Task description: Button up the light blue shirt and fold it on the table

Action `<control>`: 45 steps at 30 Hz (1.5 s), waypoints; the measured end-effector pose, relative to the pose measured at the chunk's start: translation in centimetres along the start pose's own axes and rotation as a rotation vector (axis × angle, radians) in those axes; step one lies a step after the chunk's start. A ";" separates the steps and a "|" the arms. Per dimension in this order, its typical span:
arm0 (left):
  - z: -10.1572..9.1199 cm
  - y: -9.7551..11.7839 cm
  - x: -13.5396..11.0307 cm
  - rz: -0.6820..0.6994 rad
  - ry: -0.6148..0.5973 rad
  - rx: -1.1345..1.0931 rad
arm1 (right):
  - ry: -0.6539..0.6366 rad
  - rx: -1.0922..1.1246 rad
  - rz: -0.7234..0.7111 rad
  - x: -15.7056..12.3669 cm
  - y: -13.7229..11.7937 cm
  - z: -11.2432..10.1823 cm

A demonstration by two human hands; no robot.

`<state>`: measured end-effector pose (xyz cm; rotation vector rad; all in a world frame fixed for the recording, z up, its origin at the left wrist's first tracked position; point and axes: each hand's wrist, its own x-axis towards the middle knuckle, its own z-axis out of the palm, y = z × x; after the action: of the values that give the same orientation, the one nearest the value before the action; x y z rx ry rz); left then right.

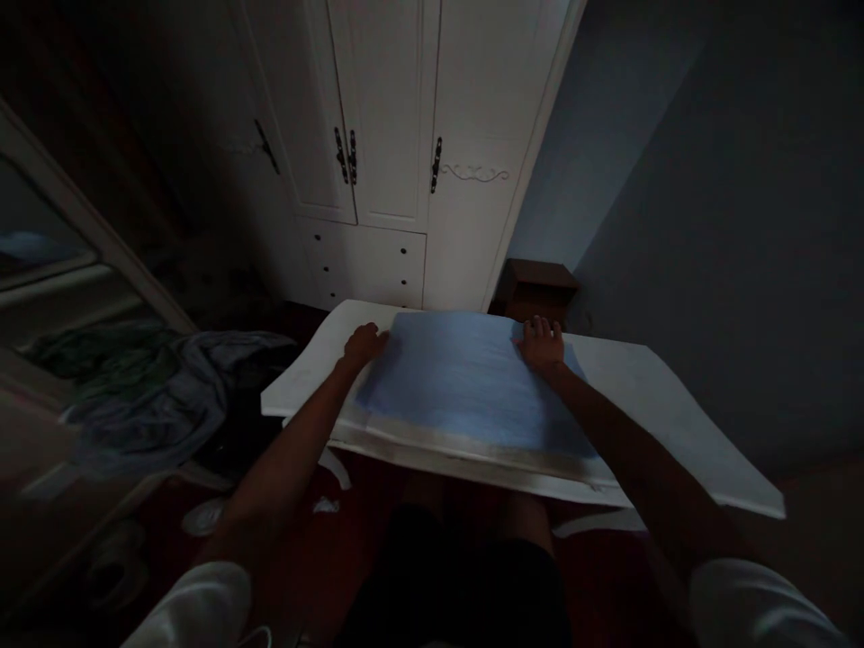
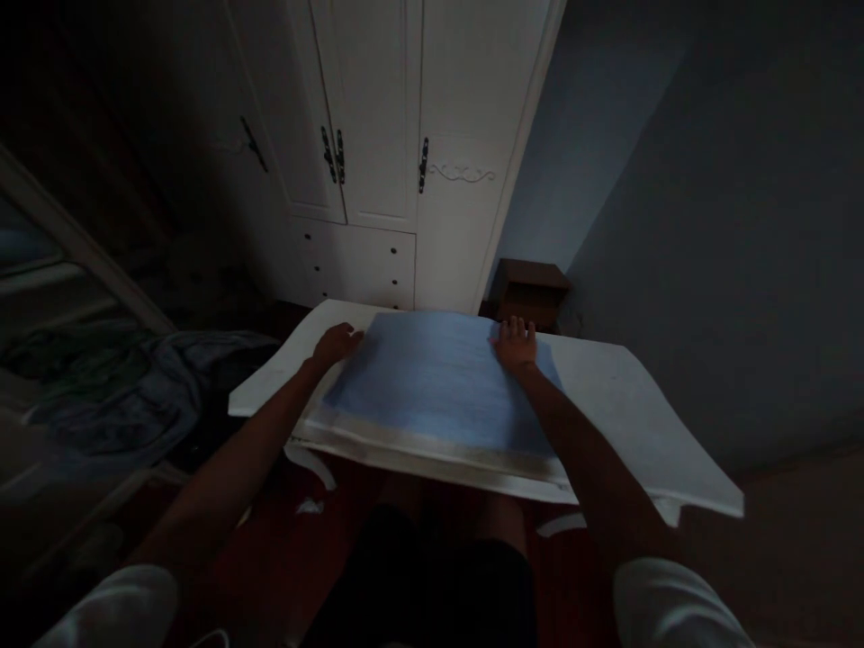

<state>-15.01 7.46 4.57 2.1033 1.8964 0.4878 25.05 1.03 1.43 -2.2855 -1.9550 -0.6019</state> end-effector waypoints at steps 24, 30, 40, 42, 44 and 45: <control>1.5 -1.4 -16.9 -0.428 0.208 -1.637 | -0.459 1.457 -0.186 -0.8 -22.6 -6.3; 2.5 1.3 -15.9 -0.465 0.231 -1.843 | -0.506 1.465 -0.070 -0.7 -22.9 -7.1; 2.8 4.0 -13.1 -0.347 0.167 -1.223 | -0.487 1.428 -0.016 2.4 -22.5 -7.7; 3.2 4.8 -13.2 -0.290 0.189 -1.097 | -0.457 1.264 -0.093 3.2 -22.6 -7.5; 3.8 5.7 -13.6 -0.214 0.215 -0.963 | -0.427 1.094 -0.167 4.0 -22.9 -7.2; 4.0 6.1 -13.8 -0.169 0.222 -0.893 | -0.417 1.037 -0.195 4.4 -23.0 -7.1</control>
<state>-9.00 -6.84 2.50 1.3277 1.4962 1.2754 1.62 7.27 4.94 -1.6025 -1.9283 0.7909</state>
